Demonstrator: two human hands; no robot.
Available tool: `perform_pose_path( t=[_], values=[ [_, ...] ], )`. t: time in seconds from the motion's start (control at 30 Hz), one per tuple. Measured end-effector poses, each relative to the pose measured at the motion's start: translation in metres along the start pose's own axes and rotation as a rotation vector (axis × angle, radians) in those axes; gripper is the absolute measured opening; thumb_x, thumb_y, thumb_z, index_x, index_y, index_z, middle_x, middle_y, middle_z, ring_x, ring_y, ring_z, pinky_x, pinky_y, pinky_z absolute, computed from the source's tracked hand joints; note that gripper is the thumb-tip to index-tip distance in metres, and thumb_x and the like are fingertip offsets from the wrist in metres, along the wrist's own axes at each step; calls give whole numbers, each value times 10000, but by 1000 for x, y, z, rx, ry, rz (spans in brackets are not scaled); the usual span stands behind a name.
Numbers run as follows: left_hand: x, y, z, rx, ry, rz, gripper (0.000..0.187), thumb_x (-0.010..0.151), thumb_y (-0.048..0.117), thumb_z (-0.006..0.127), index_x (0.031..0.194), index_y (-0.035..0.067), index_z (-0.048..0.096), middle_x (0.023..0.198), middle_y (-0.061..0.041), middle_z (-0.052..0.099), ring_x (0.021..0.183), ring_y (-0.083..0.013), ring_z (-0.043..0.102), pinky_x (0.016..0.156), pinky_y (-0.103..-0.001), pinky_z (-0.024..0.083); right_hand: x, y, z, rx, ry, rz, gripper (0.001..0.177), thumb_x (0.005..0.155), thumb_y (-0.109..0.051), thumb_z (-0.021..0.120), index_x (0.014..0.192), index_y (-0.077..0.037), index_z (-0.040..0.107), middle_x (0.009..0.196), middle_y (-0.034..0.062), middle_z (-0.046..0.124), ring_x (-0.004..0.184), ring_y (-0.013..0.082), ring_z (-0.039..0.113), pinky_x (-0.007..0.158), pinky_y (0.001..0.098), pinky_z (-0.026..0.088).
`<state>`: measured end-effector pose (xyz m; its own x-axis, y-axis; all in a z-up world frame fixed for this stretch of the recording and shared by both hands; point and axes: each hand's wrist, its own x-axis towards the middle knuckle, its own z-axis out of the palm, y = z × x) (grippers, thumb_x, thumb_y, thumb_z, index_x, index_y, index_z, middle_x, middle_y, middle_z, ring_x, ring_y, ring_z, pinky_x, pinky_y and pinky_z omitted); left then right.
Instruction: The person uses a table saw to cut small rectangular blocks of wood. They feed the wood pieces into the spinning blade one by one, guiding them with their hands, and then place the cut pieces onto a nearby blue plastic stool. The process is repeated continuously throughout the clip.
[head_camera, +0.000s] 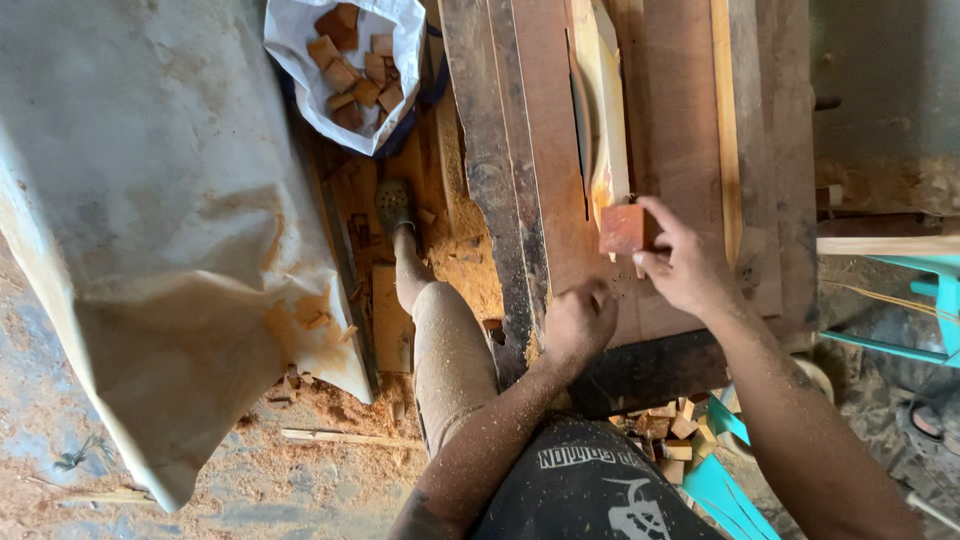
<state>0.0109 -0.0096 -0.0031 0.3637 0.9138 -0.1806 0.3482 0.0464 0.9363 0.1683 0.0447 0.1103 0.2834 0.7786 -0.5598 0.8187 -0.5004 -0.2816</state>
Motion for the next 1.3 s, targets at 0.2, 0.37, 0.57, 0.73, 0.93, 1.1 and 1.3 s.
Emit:
perform_pose_path(
  t=[0.2, 0.37, 0.57, 0.73, 0.93, 1.1, 1.3],
  values=[
    [9, 0, 1, -61, -186, -202, 816, 909, 144, 661, 1617, -7, 284, 568, -67, 649, 440, -208, 620, 429, -369, 538, 9, -10, 18, -135, -16, -111, 784, 924, -203, 721, 1616, -182, 353, 845, 185, 754, 651, 314, 732, 567, 434, 603],
    [15, 5, -3, -102, -212, -144, 981, 870, 179, 693, 1661, -11, 144, 590, -102, 677, 467, -213, 640, 518, -361, 582, 19, -9, 20, -93, 19, -131, 754, 918, -164, 720, 1586, -156, 370, 860, 223, 735, 719, 374, 753, 641, 452, 634],
    [41, 10, -10, -55, -308, -209, 1018, 890, 245, 711, 1641, 3, 68, 603, -113, 686, 473, -242, 672, 520, -378, 618, 36, -18, 11, -64, 66, -191, 753, 898, -156, 748, 1558, -140, 386, 856, 228, 729, 777, 405, 755, 716, 471, 634],
    [31, 27, -14, -101, -209, -231, 959, 906, 209, 686, 1637, -30, 112, 628, -113, 701, 492, -236, 681, 522, -398, 618, 47, -22, 6, -109, 127, -200, 724, 870, -126, 783, 1521, -166, 469, 851, 220, 739, 805, 412, 741, 732, 511, 591],
    [-14, 35, -9, -194, -357, -251, 751, 921, 154, 634, 1584, -26, 331, 692, -129, 721, 544, -243, 715, 547, -400, 648, 60, -18, 7, -54, 167, -243, 729, 853, -118, 795, 1513, -151, 486, 900, 215, 741, 823, 389, 745, 737, 486, 602],
    [-26, 29, -11, -164, -374, -153, 686, 884, 162, 699, 1507, -11, 469, 741, -152, 746, 652, -267, 757, 698, -397, 649, 69, -18, 6, -35, 123, -196, 736, 887, -116, 770, 1550, -148, 451, 878, 193, 742, 789, 336, 752, 740, 442, 614],
    [-30, 27, -13, -185, -365, -155, 578, 877, 219, 727, 1404, 31, 582, 790, -184, 741, 763, -325, 769, 751, -435, 630, 75, -20, 6, -20, 168, -211, 737, 869, -88, 767, 1544, -145, 476, 848, 190, 742, 762, 328, 741, 735, 448, 596]
  ],
)
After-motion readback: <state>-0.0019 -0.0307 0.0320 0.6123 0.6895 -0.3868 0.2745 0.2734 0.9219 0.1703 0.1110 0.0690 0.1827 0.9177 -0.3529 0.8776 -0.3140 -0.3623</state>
